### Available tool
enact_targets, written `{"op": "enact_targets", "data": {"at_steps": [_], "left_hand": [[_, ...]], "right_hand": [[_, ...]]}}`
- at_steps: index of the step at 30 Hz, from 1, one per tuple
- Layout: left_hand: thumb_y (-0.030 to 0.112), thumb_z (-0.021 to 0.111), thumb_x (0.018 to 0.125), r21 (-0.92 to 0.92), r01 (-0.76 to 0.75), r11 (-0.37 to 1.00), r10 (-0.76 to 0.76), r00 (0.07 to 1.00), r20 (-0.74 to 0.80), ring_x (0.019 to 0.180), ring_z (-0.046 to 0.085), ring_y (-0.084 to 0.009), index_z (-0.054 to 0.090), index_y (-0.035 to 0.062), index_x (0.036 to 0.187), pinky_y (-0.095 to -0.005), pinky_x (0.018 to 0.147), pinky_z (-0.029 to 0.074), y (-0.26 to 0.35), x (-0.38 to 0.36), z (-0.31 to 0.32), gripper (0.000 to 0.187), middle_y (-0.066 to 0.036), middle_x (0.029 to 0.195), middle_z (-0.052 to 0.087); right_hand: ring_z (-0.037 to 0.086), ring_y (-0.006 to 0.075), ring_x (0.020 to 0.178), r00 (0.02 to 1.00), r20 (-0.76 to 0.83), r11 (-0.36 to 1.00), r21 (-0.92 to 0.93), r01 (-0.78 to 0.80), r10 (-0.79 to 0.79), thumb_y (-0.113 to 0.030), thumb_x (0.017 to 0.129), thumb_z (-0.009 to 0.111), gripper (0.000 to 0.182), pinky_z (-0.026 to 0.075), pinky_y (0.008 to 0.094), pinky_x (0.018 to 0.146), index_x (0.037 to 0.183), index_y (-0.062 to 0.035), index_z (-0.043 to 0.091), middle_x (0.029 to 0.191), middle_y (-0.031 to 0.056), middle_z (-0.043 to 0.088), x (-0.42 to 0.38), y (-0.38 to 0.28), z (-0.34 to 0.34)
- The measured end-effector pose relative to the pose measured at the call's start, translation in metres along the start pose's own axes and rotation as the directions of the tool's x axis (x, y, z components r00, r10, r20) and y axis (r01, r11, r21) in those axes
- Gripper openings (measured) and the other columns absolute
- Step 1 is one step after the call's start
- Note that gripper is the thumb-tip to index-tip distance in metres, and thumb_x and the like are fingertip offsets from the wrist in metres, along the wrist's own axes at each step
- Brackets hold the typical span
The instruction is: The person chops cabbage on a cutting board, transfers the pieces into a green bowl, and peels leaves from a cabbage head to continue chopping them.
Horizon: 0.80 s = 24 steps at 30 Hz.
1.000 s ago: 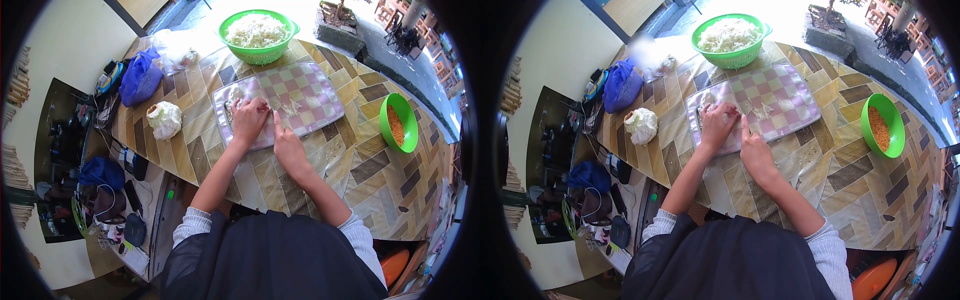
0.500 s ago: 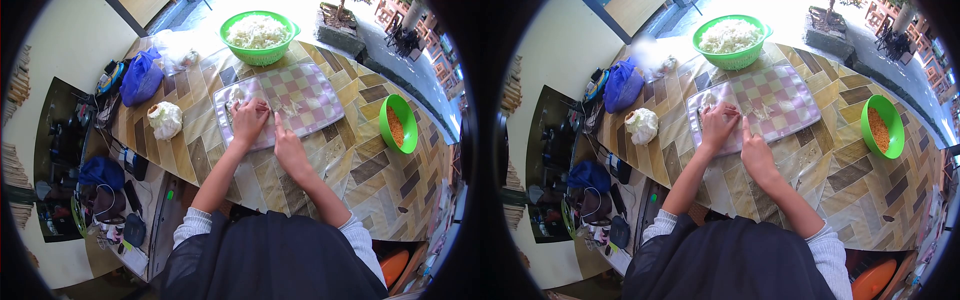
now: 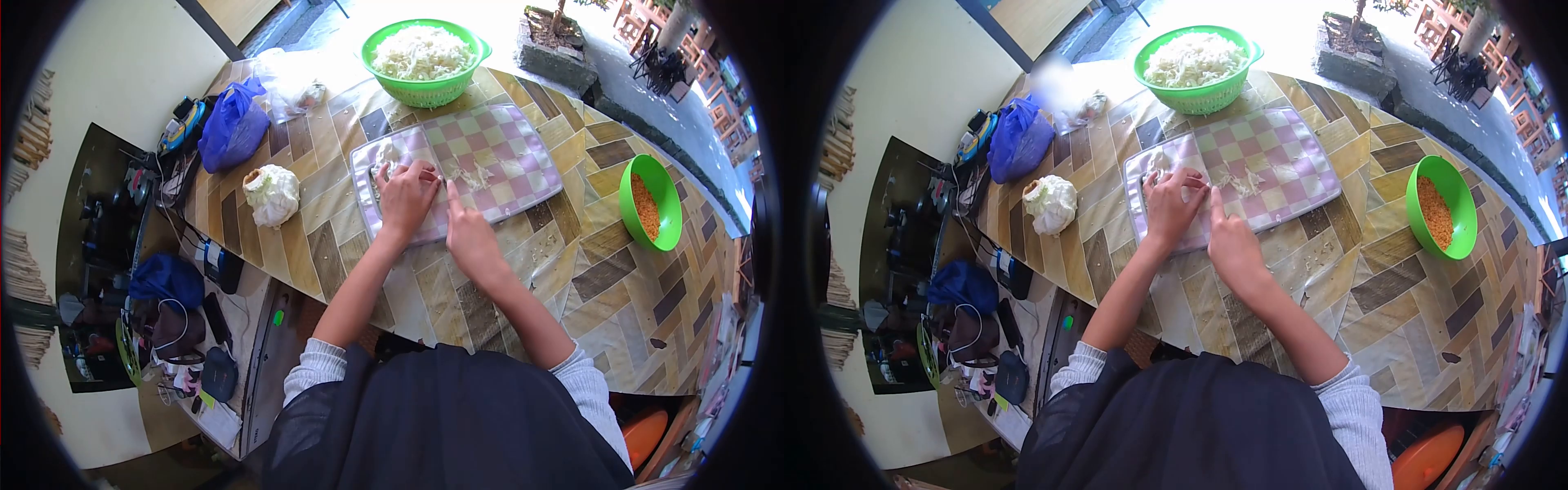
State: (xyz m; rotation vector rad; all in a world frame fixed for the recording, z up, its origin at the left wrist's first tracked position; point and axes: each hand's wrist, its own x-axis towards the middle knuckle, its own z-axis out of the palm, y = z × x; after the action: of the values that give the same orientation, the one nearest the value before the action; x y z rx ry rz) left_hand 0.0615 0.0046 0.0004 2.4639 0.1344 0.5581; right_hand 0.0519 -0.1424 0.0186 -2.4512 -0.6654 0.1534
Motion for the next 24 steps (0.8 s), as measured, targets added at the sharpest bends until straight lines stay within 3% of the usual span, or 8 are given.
{"op": "enact_targets", "data": {"at_steps": [3,6,12,15,18,21,24], "left_hand": [[0.023,0.068,0.084,0.005,-0.015,1.000,0.015,1.000,0.003,0.095,0.065,-0.0202,0.064,0.0108,0.096,-0.0493,0.106,0.025,-0.001,-0.001,-0.001,0.017,-0.001,0.085,0.073],[0.023,0.068,0.084,0.005,-0.026,1.000,0.026,1.000,0.009,0.096,0.065,-0.0198,0.064,0.0110,0.096,-0.0495,0.105,0.026,-0.002,-0.001,-0.001,0.017,-0.001,0.086,0.073],[0.020,0.067,0.083,-0.027,0.044,0.999,-0.043,0.999,0.025,0.097,0.064,-0.0187,0.064,0.0115,0.097,-0.0492,0.108,0.024,0.001,0.000,-0.003,0.017,0.000,0.084,0.073],[0.020,0.067,0.084,-0.015,0.045,0.999,-0.045,0.999,0.004,0.097,0.064,-0.0192,0.064,0.0116,0.097,-0.0490,0.108,0.024,0.003,0.000,-0.002,0.016,0.000,0.084,0.073],[0.019,0.066,0.084,-0.025,0.070,0.997,-0.069,0.997,0.033,0.097,0.064,-0.0192,0.063,0.0116,0.097,-0.0493,0.107,0.024,0.002,0.000,-0.001,0.015,0.000,0.084,0.073],[0.020,0.067,0.084,-0.001,0.021,1.000,-0.021,1.000,0.008,0.097,0.065,-0.0202,0.064,0.0117,0.099,-0.0495,0.106,0.027,-0.002,-0.001,0.002,0.017,-0.002,0.088,0.073],[0.020,0.067,0.084,-0.035,0.000,0.999,0.000,1.000,0.014,0.098,0.065,-0.0203,0.064,0.0116,0.100,-0.0493,0.106,0.026,-0.004,-0.003,0.000,0.018,-0.002,0.089,0.073]], "right_hand": [[0.066,0.0433,0.077,1.000,0.013,0.995,-0.100,0.025,-0.023,-0.001,0.084,0.050,0.063,0.054,0.0461,0.068,0.143,0.0058,0.031,0.082,0.0288,0.063,-0.004,0.001,0.005],[0.067,0.0422,0.076,0.998,-0.019,0.985,-0.165,0.051,-0.055,-0.002,0.086,0.050,0.060,0.054,0.0463,0.067,0.143,0.0060,0.031,0.080,0.0293,0.063,0.006,0.005,0.011],[0.064,0.0449,0.077,0.999,-0.021,0.985,0.171,0.030,-0.027,-0.007,0.093,0.046,0.050,0.051,0.0504,0.070,0.141,0.0024,0.037,0.079,0.0317,0.063,0.030,0.000,-0.013],[0.064,0.0444,0.077,1.000,0.028,0.989,0.149,0.006,-0.011,-0.006,0.091,0.047,0.052,0.051,0.0497,0.069,0.141,0.0035,0.035,0.080,0.0311,0.063,0.018,-0.005,-0.019],[0.064,0.0434,0.077,1.000,0.011,0.998,-0.056,0.026,-0.025,-0.004,0.090,0.048,0.056,0.052,0.0489,0.069,0.143,0.0039,0.033,0.081,0.0299,0.063,0.000,0.001,0.005],[0.064,0.0423,0.077,1.000,0.020,0.989,-0.143,0.021,-0.019,-0.003,0.088,0.048,0.058,0.053,0.0476,0.068,0.144,0.0033,0.031,0.083,0.0289,0.063,-0.001,0.002,0.011],[0.064,0.0431,0.076,0.999,-0.019,0.996,-0.071,0.047,-0.049,-0.004,0.090,0.047,0.056,0.052,0.0480,0.068,0.143,0.0035,0.032,0.081,0.0294,0.063,0.018,0.009,0.014]]}}
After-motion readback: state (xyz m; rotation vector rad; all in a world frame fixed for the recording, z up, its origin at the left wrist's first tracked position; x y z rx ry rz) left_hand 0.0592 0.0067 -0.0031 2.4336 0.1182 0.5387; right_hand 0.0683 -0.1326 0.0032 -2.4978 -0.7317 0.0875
